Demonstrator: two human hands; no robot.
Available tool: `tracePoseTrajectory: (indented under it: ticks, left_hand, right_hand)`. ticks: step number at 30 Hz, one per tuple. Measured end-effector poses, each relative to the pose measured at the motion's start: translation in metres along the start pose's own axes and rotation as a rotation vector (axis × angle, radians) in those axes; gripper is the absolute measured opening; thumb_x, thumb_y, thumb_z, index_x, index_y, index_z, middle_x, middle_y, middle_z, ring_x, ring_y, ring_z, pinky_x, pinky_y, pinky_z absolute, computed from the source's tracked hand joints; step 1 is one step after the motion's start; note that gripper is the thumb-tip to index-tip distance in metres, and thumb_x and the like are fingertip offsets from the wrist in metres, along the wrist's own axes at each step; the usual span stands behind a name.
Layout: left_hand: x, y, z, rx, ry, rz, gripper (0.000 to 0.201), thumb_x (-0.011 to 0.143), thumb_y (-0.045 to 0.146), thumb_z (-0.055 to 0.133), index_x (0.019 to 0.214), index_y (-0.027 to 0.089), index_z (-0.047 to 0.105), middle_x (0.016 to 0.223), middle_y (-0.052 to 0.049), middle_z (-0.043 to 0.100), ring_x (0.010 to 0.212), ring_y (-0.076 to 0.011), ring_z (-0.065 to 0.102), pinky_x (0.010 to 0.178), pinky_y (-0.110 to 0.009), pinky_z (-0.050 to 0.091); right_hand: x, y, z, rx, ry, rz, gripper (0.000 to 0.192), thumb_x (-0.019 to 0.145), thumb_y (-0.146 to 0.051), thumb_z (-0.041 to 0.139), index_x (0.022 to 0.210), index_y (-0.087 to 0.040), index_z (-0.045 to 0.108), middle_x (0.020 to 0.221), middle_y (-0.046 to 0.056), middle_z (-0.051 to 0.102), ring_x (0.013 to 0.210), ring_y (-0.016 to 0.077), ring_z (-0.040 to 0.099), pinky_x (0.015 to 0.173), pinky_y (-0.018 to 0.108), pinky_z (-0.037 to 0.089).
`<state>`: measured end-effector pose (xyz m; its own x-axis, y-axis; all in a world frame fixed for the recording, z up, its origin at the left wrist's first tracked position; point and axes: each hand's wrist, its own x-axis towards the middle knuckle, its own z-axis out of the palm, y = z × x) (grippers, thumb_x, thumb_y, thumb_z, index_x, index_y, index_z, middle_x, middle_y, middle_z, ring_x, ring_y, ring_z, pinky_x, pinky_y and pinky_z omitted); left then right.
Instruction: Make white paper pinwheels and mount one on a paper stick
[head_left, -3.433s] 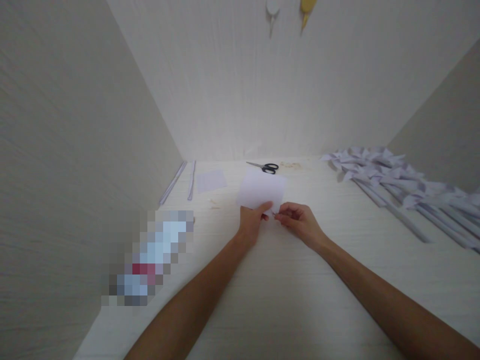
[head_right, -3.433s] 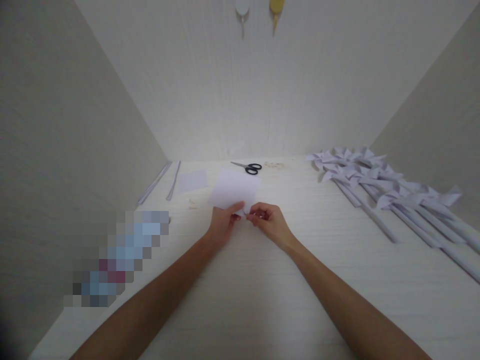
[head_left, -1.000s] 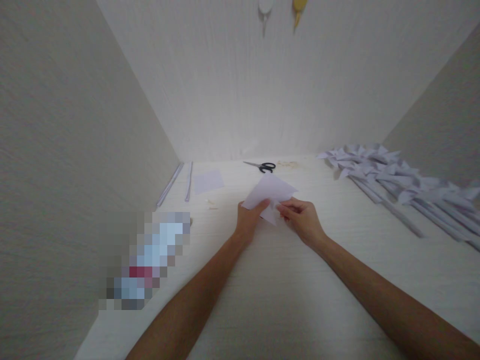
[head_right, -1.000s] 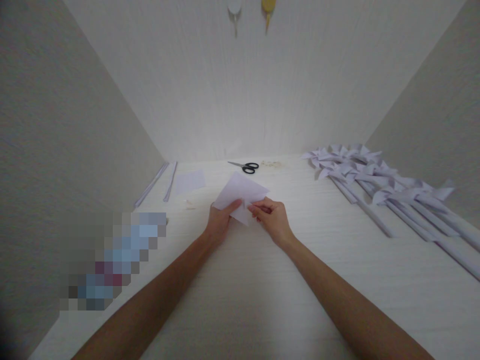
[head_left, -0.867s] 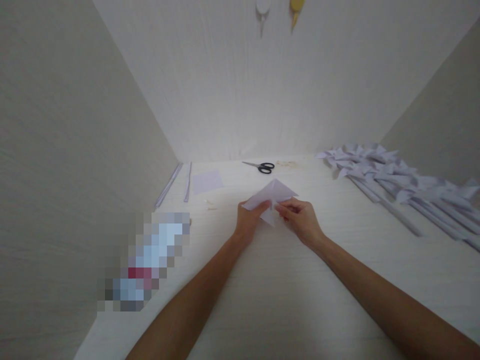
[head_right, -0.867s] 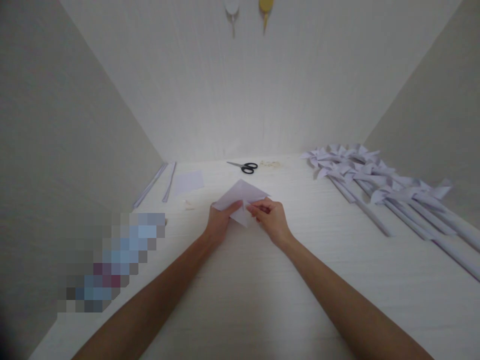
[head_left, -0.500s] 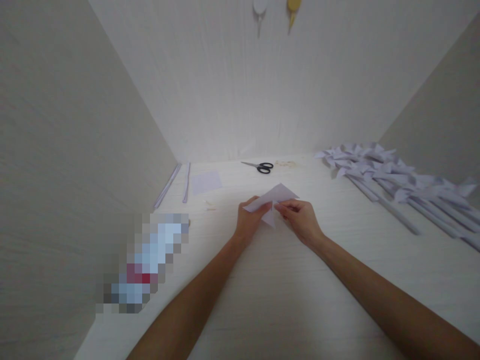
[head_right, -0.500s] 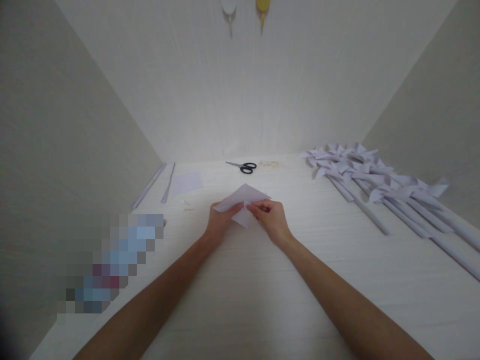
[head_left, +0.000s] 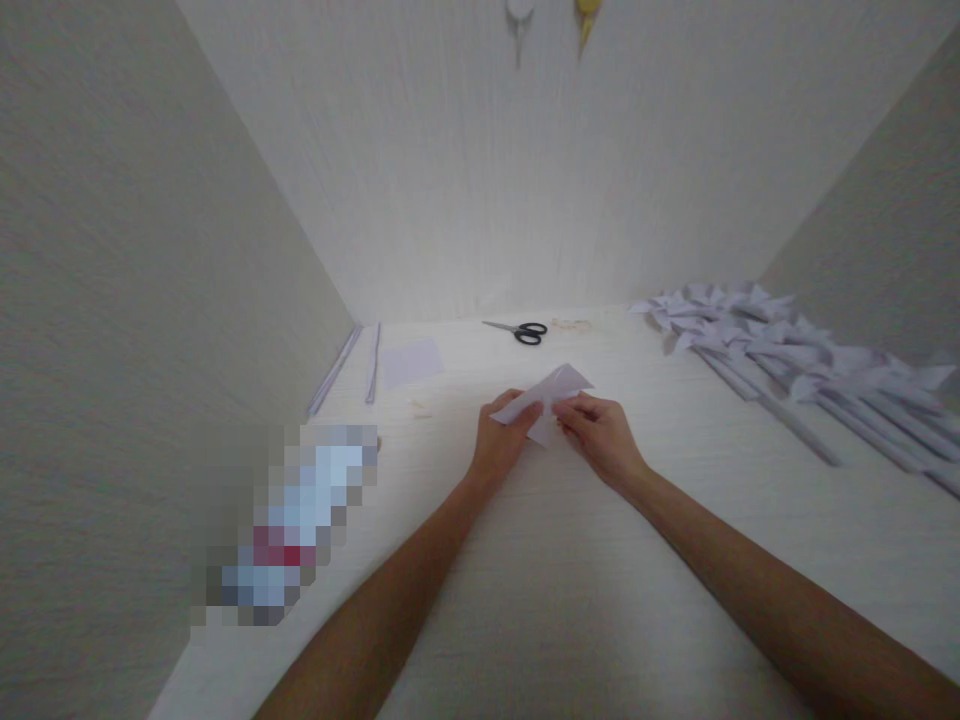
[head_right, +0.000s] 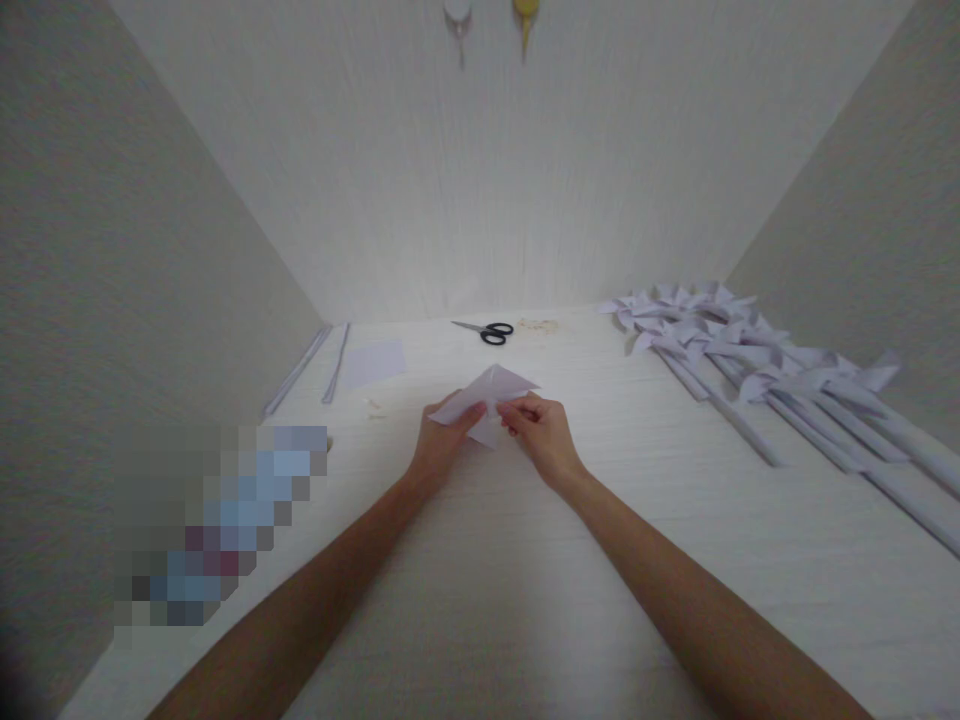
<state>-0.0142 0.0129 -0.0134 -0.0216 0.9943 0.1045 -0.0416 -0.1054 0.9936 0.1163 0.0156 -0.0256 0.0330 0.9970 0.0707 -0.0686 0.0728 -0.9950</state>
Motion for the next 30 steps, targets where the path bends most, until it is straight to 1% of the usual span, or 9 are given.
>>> tracePoseTrajectory:
  ticks: [4,6,10,12,16,18,25,30]
  left_hand:
    - [-0.0007,0.0030,0.0001,0.062,-0.044,0.050,0.014,0.067,0.027,0.057,0.065,0.014,0.062,0.064,0.000,0.058,0.059,-0.0098,0.051,0.055,-0.020,0.039]
    - [-0.0010,0.0037,0.0002,0.080,-0.058,0.072,0.015,0.068,0.028,0.056,0.067,0.014,0.063,0.066,-0.001,0.058,0.060,-0.0098,0.051,0.055,-0.020,0.039]
    - [-0.0019,0.0047,0.0014,0.119,-0.053,0.084,0.015,0.068,0.027,0.056,0.063,0.015,0.062,0.066,-0.001,0.059,0.060,-0.0094,0.052,0.054,-0.020,0.039]
    - [-0.0026,0.0052,0.0025,0.132,-0.030,0.061,0.014,0.067,0.027,0.056,0.063,0.014,0.061,0.064,0.000,0.058,0.058,-0.0095,0.051,0.053,-0.020,0.039]
    - [-0.0033,0.0052,0.0040,0.101,0.046,-0.034,0.016,0.062,0.029,0.060,0.064,0.013,0.060,0.059,-0.001,0.058,0.053,-0.0102,0.050,0.049,-0.021,0.038]
    - [-0.0029,0.0046,0.0037,0.085,0.060,-0.065,0.018,0.060,0.030,0.061,0.062,0.012,0.060,0.059,-0.001,0.059,0.052,-0.0104,0.050,0.049,-0.022,0.038]
    - [-0.0021,0.0022,0.0011,0.089,0.003,-0.051,0.022,0.063,0.034,0.059,0.056,0.013,0.056,0.050,0.002,0.051,0.046,-0.0081,0.044,0.043,-0.020,0.034]
    - [-0.0031,0.0044,0.0024,0.106,-0.032,-0.013,0.020,0.064,0.033,0.058,0.061,0.013,0.059,0.053,0.002,0.052,0.047,-0.0081,0.045,0.043,-0.019,0.035]
  right_hand:
    - [0.0006,0.0020,-0.0007,-0.032,0.008,-0.010,0.020,0.063,-0.032,0.063,0.055,-0.014,0.061,0.049,-0.002,0.050,0.046,0.0070,0.041,0.044,0.021,0.028]
    - [0.0006,0.0025,-0.0006,-0.039,0.011,-0.011,0.020,0.063,-0.033,0.062,0.057,-0.014,0.061,0.048,-0.002,0.050,0.046,0.0070,0.041,0.044,0.021,0.028]
    - [-0.0002,0.0020,0.0001,-0.056,0.018,-0.014,0.020,0.063,-0.034,0.062,0.058,-0.015,0.062,0.048,-0.003,0.050,0.046,0.0069,0.039,0.044,0.021,0.027]
    - [-0.0010,0.0008,0.0006,-0.065,0.026,-0.017,0.021,0.063,-0.035,0.062,0.058,-0.015,0.062,0.048,-0.003,0.050,0.046,0.0070,0.039,0.043,0.022,0.027]
    - [-0.0030,-0.0026,0.0016,-0.080,0.047,-0.012,0.021,0.061,-0.035,0.064,0.061,-0.014,0.063,0.047,-0.003,0.048,0.044,0.0071,0.037,0.042,0.022,0.025]
    - [-0.0037,-0.0036,0.0018,-0.081,0.059,-0.011,0.022,0.060,-0.035,0.064,0.062,-0.014,0.063,0.047,-0.003,0.048,0.043,0.0069,0.037,0.042,0.022,0.026]
    - [-0.0028,-0.0010,0.0013,-0.066,0.080,-0.029,0.021,0.060,-0.035,0.064,0.059,-0.015,0.060,0.048,-0.004,0.049,0.046,0.0074,0.039,0.044,0.022,0.028]
    - [-0.0030,-0.0015,0.0012,-0.080,0.101,-0.034,0.022,0.061,-0.036,0.063,0.058,-0.014,0.060,0.047,-0.004,0.047,0.044,0.0070,0.037,0.043,0.022,0.026]
